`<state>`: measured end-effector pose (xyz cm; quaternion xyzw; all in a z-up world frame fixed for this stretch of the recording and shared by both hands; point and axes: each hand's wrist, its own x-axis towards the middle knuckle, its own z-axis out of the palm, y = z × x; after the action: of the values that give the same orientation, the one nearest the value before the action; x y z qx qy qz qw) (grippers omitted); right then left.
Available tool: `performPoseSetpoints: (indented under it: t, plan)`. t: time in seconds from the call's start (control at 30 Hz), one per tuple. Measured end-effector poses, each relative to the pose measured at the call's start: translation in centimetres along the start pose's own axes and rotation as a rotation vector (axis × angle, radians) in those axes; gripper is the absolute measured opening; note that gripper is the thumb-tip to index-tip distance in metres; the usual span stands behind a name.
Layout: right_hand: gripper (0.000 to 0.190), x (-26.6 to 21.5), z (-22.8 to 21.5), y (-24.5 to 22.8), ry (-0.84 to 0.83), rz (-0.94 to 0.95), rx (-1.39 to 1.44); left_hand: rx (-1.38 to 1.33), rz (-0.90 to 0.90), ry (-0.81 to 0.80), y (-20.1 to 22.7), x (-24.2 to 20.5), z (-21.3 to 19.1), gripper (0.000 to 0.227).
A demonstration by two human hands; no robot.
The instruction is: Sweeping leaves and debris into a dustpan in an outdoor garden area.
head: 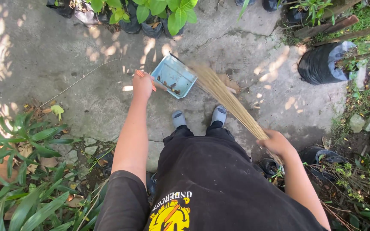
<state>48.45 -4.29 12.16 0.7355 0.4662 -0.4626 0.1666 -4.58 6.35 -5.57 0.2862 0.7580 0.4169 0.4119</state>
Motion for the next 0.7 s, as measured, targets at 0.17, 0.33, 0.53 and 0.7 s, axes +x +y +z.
performPoseSetpoints:
  t: [0.17, 0.33, 0.53, 0.7]
  plan:
    - [0.063, 1.5, 2.3, 0.6, 0.07, 0.016, 0.062, 0.034, -0.037, -0.017, 1.8, -1.1, -3.0, 0.014]
    - [0.064, 5.2, 4.6, -3.1, 0.166, -0.074, -0.049, -0.014, 0.004, 0.011, 2.5, -2.9, -7.6, 0.019]
    - [0.06, 7.8, 5.2, -5.8, 0.12, -0.138, -0.221, 0.094, 0.049, 0.032, -0.3, -3.4, -8.4, 0.012]
    - [0.065, 0.4, 1.0, -4.1, -0.059, 0.057, 0.058, 0.036, -0.009, 0.044, 0.3, -1.8, -7.6, 0.014]
